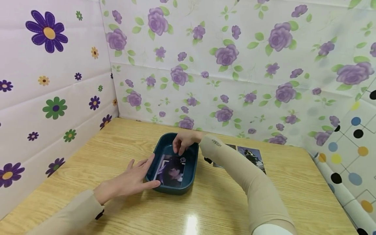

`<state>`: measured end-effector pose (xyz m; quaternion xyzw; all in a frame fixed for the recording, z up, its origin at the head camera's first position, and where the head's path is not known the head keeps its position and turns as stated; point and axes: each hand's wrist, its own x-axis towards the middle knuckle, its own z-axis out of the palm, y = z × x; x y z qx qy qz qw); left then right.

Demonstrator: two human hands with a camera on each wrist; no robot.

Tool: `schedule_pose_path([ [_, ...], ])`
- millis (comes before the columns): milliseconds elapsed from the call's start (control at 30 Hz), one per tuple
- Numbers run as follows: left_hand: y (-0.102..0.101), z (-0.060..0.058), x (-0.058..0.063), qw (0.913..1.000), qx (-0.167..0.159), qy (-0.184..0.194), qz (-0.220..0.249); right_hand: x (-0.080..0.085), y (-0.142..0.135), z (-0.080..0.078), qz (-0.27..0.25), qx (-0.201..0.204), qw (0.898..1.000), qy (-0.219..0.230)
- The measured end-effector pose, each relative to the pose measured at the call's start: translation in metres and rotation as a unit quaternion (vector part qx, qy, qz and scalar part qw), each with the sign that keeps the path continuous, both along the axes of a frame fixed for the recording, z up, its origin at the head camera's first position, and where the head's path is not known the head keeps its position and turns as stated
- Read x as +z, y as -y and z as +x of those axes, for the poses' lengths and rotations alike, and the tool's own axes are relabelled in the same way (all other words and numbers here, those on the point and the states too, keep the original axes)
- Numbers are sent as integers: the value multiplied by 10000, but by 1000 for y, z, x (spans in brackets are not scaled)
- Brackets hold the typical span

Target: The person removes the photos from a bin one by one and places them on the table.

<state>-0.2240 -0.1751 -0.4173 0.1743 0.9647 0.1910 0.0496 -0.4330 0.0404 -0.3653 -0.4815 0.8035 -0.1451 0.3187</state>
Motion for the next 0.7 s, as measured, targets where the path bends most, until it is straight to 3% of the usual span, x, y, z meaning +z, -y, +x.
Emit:
schedule_pose_path([
  [267,-1,2,1,10000,-5,20,-58,-13,7,6,217,-323,9979,509],
  [400,-1,2,1,10000,-9,36,-42,-15,8,7,215,-450,9973,544],
  [700,1,0,0,10000,-14,55,51,-19,9,4,285,-220,9982,477],
])
